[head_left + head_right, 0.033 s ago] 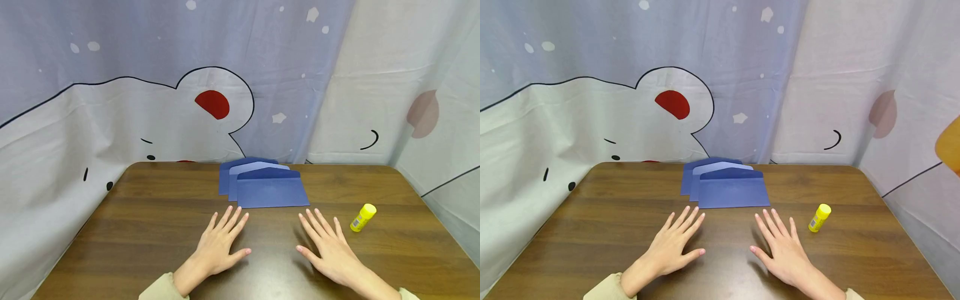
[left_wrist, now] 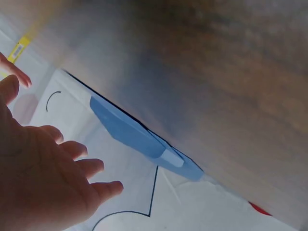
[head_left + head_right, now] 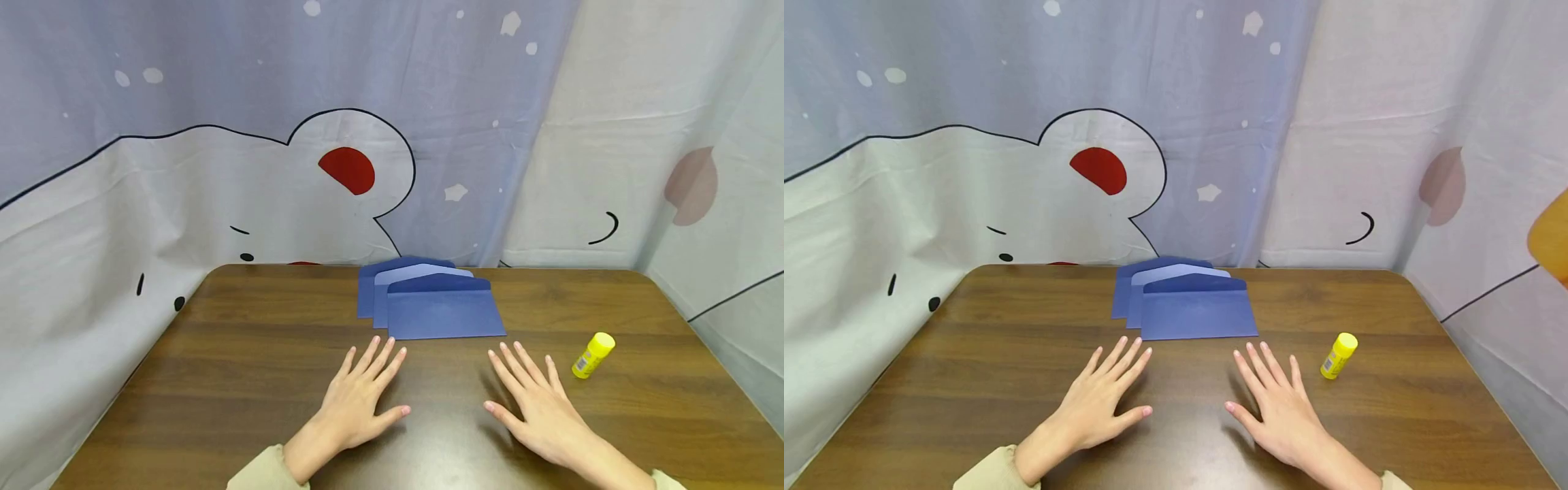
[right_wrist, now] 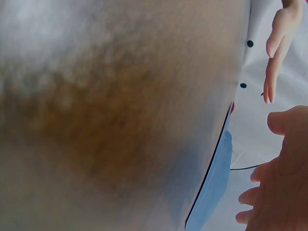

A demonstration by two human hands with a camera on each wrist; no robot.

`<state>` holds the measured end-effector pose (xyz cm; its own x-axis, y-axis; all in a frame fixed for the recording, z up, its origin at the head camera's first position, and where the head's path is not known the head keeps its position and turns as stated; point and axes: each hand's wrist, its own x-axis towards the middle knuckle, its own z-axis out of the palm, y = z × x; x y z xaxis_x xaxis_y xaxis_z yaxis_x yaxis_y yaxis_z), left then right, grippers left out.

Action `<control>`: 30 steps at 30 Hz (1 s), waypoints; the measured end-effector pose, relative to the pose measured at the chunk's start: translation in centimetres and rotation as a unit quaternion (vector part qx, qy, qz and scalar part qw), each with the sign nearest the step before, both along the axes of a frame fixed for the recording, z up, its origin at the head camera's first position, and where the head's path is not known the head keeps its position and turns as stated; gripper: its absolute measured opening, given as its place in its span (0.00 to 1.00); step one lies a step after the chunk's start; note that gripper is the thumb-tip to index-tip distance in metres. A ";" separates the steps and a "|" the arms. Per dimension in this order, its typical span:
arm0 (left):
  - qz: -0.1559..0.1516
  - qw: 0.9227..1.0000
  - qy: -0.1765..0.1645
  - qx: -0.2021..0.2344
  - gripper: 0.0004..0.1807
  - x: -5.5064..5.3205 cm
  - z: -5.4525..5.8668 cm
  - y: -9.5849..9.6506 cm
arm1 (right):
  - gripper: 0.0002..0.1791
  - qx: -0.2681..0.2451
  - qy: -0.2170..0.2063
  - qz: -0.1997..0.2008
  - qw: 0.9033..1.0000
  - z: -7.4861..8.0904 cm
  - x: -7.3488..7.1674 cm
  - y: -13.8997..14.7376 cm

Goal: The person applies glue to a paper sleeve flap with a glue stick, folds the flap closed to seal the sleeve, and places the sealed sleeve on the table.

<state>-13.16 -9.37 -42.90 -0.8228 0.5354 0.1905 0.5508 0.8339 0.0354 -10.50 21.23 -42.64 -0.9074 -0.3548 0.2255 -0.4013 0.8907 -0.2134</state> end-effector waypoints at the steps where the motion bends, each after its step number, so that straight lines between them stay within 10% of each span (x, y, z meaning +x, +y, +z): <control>1: 0.000 1.000 -0.001 0.000 0.44 0.0 0.0 0.0 | 0.39 0.000 0.001 0.000 1.000 0.0 0.0 0.0; 22: 0.036 0.998 -0.010 0.043 0.42 0.1 1.1 0.4 | 0.38 -0.025 0.002 -0.002 1.000 1.0 -0.2 0.2; 30: 0.057 0.994 0.021 0.090 0.36 -0.3 2.0 1.7 | 0.28 -0.052 0.079 0.002 0.996 2.1 -1.5 0.5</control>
<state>-13.50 -7.65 -40.87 -0.8654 0.3935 0.3102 0.4574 0.8731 0.1685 -11.97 21.72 -40.50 -0.8562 -0.3264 0.4004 -0.4412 0.8652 -0.2381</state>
